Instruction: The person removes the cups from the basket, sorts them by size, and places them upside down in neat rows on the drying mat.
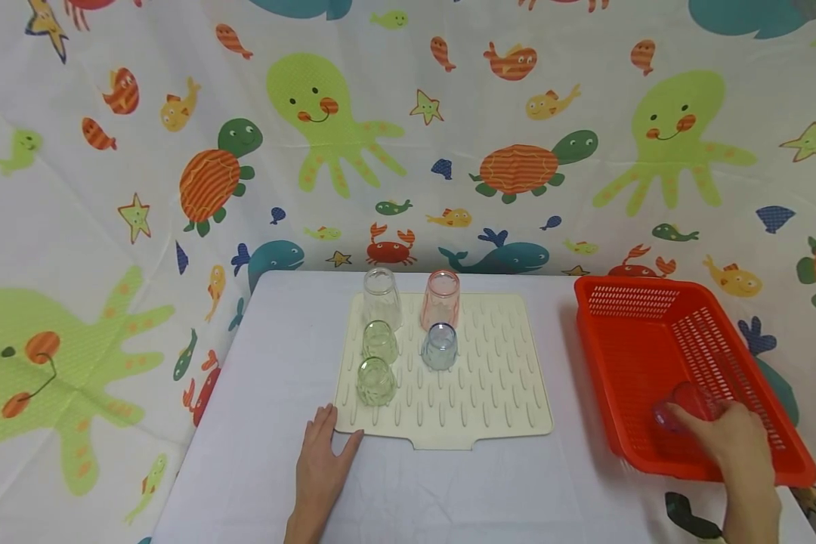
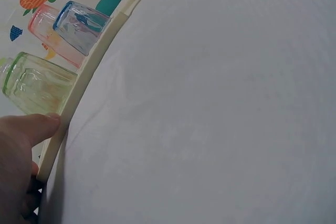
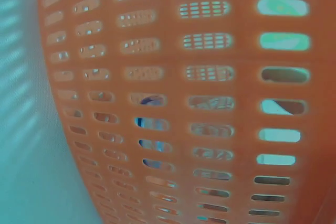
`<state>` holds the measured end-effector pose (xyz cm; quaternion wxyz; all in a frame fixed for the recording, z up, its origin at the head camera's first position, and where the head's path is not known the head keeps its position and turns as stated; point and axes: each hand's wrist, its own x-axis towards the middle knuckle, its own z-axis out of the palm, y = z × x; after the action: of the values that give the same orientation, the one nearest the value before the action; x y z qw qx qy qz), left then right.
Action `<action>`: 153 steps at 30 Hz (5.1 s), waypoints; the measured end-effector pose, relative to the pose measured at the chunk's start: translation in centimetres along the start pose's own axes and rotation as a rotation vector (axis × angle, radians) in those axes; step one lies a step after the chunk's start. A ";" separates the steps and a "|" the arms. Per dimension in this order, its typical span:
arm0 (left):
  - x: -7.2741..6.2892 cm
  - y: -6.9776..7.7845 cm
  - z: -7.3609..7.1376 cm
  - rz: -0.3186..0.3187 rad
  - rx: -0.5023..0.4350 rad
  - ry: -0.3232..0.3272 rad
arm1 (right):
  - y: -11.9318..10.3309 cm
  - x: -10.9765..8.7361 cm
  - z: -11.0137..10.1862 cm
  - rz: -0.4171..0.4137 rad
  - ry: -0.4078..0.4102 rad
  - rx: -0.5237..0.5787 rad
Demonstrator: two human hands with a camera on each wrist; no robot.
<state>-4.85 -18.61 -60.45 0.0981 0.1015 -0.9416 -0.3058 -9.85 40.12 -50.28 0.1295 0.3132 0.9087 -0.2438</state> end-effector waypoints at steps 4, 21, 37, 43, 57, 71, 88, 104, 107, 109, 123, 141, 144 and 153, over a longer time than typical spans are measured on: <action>-0.1 0.0 0.0 0.005 0.000 0.011 | -0.4 -0.4 0.0 0.004 0.009 0.051; 0.0 0.3 -0.1 -0.031 0.015 -0.042 | -2.4 -2.4 -0.2 -0.093 0.171 0.211; -0.1 0.2 -0.2 -0.013 0.014 -0.026 | -4.6 -5.2 -1.4 -0.167 0.272 0.266; 0.0 0.2 -0.3 -0.020 0.019 -0.038 | -5.3 -6.1 -1.4 -0.215 0.284 0.261; 0.2 0.1 -0.5 -0.036 0.009 -0.055 | -7.1 -8.5 -0.3 -0.447 0.328 0.254; 0.4 0.3 -0.8 -0.048 0.000 -0.069 | -11.0 -9.9 2.0 -0.719 0.302 0.246; 0.3 0.1 -0.3 -0.038 0.014 -0.042 | -15.0 -11.5 5.1 -0.876 0.186 0.258; 0.3 0.3 -0.6 -0.045 0.009 -0.053 | -17.2 -12.6 7.2 -0.964 0.132 0.267; 0.3 0.4 -0.7 -0.059 0.012 -0.069 | -17.5 -12.9 7.4 -0.970 0.117 0.263; 0.2 0.5 -0.8 -0.073 0.009 -0.078 | -17.7 -13.1 7.6 -0.981 0.104 0.262; 0.2 2.6 -2.6 0.002 -0.061 0.000 | -18.6 -13.9 8.3 -0.986 0.019 0.233; 1.0 10.2 -5.6 0.406 -0.263 -0.155 | -19.5 -15.3 9.2 -1.087 -0.074 0.190; 1.0 11.3 -6.0 0.443 -0.308 -0.202 | -19.6 -15.5 9.4 -1.109 -0.096 0.175; 1.1 13.3 -6.0 0.550 -0.447 -0.332 | -19.7 -16.0 9.8 -1.199 -0.171 0.163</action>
<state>-6.17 -11.63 -47.63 0.0426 -0.2291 -0.8469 -0.4780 -9.20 13.39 -45.23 0.0176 -0.2647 0.8914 -0.3674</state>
